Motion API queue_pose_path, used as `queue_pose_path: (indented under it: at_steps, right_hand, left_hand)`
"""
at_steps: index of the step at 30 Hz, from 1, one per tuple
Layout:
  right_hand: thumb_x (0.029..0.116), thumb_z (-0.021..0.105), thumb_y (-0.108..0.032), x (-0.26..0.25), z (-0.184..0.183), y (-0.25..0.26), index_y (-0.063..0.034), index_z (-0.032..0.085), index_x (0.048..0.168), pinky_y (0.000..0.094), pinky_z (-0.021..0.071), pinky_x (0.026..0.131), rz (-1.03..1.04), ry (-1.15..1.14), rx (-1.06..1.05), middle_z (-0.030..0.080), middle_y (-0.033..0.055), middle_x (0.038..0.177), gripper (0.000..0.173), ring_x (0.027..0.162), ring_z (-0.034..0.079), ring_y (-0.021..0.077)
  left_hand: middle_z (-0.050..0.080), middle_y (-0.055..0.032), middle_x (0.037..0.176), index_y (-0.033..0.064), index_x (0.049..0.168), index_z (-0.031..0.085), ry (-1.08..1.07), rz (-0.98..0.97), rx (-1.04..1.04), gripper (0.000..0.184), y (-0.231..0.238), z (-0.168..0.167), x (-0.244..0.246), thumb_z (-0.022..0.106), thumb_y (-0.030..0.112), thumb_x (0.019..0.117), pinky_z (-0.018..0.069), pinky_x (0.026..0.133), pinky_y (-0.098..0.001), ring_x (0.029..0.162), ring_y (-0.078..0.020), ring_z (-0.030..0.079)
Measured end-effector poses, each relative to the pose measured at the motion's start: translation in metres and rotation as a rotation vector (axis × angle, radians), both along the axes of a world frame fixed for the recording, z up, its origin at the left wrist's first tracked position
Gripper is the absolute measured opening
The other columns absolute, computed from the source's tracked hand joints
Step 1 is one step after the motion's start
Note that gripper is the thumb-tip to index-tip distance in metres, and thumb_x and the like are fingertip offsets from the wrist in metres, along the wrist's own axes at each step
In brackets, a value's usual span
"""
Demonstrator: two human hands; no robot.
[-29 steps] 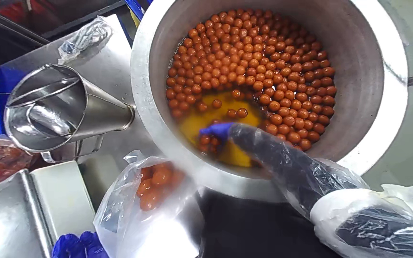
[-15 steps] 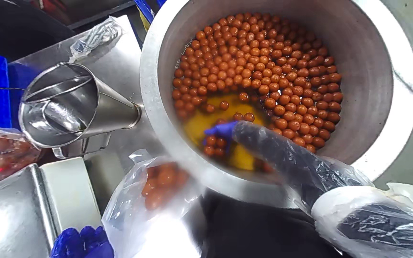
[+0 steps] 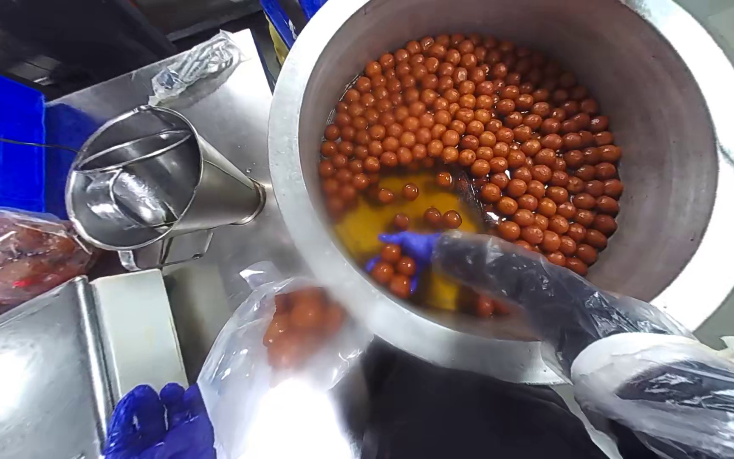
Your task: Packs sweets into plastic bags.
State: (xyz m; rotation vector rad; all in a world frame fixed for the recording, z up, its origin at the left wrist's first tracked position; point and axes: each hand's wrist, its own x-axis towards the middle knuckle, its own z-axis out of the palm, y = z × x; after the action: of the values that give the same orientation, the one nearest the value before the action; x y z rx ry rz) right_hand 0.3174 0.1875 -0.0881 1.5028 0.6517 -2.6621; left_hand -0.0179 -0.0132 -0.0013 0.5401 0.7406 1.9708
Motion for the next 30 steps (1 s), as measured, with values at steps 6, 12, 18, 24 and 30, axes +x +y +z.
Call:
queue_pose_path:
  at_steps: [6, 12, 18, 24, 30]
  right_hand:
    - [0.1038, 0.007, -0.066, 0.042, 0.007, -0.021, -0.0133, 0.061, 0.123, 0.0459, 0.0621, 0.073, -0.335, 0.305, 0.005, 0.074, 0.0125, 0.105, 0.078, 0.092, 0.073, 0.0293]
    - [0.1004, 0.014, -0.072, 0.054, 0.008, -0.018, -0.0154, 0.063, 0.13, 0.0588, 0.0603, 0.074, -0.404, 0.438, -0.124, 0.07, 0.0196, 0.116, 0.081, 0.102, 0.07, 0.0421]
    - [0.0991, 0.013, -0.072, 0.063, -0.005, -0.011, -0.0214, 0.061, 0.135, 0.0595, 0.06, 0.078, -0.39, 0.459, -0.055, 0.068, 0.0162, 0.123, 0.078, 0.107, 0.069, 0.0389]
    - [0.1008, 0.016, -0.07, 0.119, 0.006, 0.016, -0.0173, 0.065, 0.123, 0.0497, 0.0614, 0.072, -0.396, 0.243, 0.199, 0.071, 0.0133, 0.108, 0.076, 0.094, 0.071, 0.0311]
    - [0.1075, 0.016, -0.055, 0.161, -0.008, 0.034, -0.0094, 0.068, 0.114, 0.0428, 0.0627, 0.073, -0.119, 0.147, 0.205, 0.074, 0.0124, 0.1, 0.07, 0.089, 0.074, 0.0271]
  left_hand:
    - [0.069, -0.0138, 0.123, -0.0035, 0.12, 0.066, 0.082, 0.143, -0.077, 0.041, -0.001, 0.017, 0.011, 0.035, 0.02, 0.1083, 0.0527, 0.102, -0.0398, 0.113, -0.0268, 0.068]
    - [0.068, -0.0114, 0.123, -0.0023, 0.121, 0.066, 0.11, 0.088, -0.075, 0.041, 0.009, 0.023, 0.02, 0.034, 0.02, 0.1092, 0.0557, 0.098, -0.0339, 0.112, -0.0238, 0.068]
    - [0.069, -0.0176, 0.122, -0.0069, 0.118, 0.064, -0.013, 0.168, -0.001, 0.041, 0.005, 0.021, 0.023, 0.034, 0.019, 0.1086, 0.0562, 0.097, -0.0422, 0.111, -0.0315, 0.069]
    - [0.066, -0.0202, 0.124, -0.0087, 0.12, 0.063, -0.059, 0.063, 0.036, 0.038, -0.001, 0.014, 0.015, 0.039, 0.017, 0.1065, 0.0549, 0.1, -0.04, 0.113, -0.0325, 0.067]
    - [0.067, -0.0183, 0.12, -0.0079, 0.12, 0.062, 0.042, 0.113, 0.018, 0.04, 0.003, 0.013, 0.018, 0.035, 0.019, 0.1075, 0.0549, 0.099, -0.041, 0.109, -0.0313, 0.068]
